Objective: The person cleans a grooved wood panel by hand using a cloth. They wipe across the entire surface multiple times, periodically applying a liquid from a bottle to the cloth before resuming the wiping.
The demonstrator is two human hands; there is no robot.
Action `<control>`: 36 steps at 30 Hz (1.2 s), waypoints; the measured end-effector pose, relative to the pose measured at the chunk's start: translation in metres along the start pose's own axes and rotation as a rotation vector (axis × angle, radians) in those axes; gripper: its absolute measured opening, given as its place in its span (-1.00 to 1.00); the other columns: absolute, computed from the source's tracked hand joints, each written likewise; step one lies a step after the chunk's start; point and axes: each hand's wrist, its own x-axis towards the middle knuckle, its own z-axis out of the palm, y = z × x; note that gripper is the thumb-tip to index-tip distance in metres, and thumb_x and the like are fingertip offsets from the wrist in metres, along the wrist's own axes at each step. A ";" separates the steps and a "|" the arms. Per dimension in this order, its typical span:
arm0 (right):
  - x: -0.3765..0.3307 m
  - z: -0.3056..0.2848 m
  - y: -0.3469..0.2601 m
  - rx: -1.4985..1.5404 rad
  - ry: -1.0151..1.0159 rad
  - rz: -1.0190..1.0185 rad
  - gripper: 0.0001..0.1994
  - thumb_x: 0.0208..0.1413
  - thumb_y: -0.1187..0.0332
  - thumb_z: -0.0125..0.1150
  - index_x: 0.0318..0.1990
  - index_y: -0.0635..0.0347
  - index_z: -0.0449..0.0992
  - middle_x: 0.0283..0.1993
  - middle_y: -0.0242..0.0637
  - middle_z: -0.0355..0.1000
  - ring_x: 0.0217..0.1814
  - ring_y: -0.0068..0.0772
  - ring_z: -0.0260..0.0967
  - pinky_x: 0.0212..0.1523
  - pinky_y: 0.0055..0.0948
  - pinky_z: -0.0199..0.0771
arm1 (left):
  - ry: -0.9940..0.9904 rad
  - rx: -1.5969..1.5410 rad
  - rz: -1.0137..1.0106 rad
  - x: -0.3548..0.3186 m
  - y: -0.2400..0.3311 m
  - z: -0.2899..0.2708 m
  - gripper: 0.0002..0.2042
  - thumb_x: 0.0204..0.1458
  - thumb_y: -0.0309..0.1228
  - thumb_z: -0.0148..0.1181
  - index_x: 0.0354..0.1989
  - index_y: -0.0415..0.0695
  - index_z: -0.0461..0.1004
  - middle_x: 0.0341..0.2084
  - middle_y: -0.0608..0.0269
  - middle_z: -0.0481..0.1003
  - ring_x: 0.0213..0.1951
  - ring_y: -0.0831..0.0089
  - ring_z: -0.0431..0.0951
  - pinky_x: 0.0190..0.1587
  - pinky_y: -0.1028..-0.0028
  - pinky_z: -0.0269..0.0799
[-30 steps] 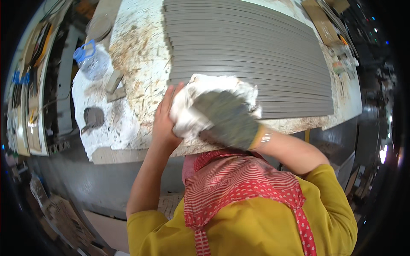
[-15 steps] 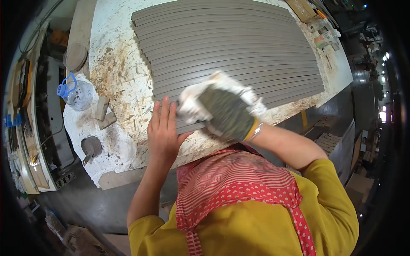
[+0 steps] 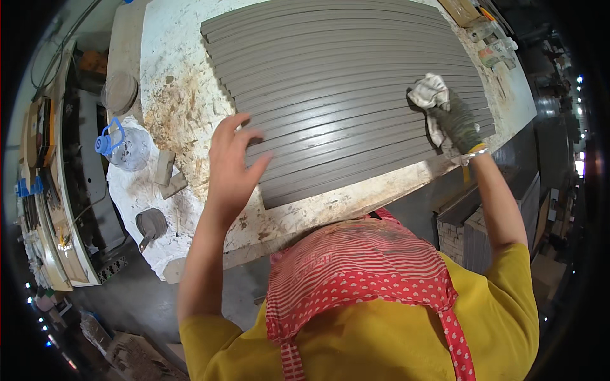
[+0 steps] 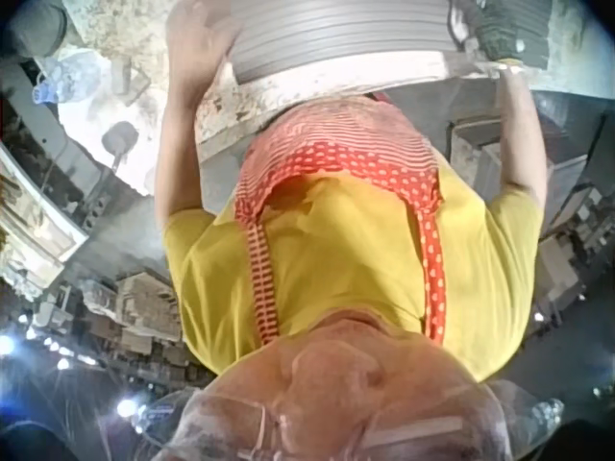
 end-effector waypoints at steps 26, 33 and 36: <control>-0.001 0.051 0.048 -0.302 0.487 -0.398 -0.47 -0.02 0.28 0.25 0.10 0.35 0.34 0.07 0.09 0.36 0.14 0.07 0.30 0.24 -0.12 0.20 | -0.580 0.206 -0.287 0.065 0.026 0.025 -0.72 -0.07 -0.33 0.35 -0.61 -0.18 0.37 -0.77 0.27 0.39 -0.67 0.42 0.38 -0.55 0.43 0.29; -0.001 0.044 0.034 -0.239 0.457 -0.400 -0.53 0.00 0.30 0.22 0.07 0.31 0.37 0.04 0.05 0.38 0.12 0.03 0.32 0.20 -0.12 0.24 | -0.662 -0.016 -0.523 0.077 0.041 0.034 -0.75 0.01 -0.40 0.29 -0.62 -0.16 0.36 -0.73 0.30 0.45 -0.66 0.59 0.45 -0.58 0.58 0.36; 0.000 0.044 0.035 -0.225 0.455 -0.416 -0.53 0.00 0.31 0.22 0.07 0.31 0.37 0.05 0.05 0.38 0.12 0.02 0.32 0.20 -0.12 0.24 | -0.695 0.030 -0.580 0.075 0.034 0.026 -0.70 -0.01 -0.30 0.29 -0.65 -0.15 0.36 -0.71 0.25 0.52 -0.62 0.55 0.55 -0.51 0.55 0.42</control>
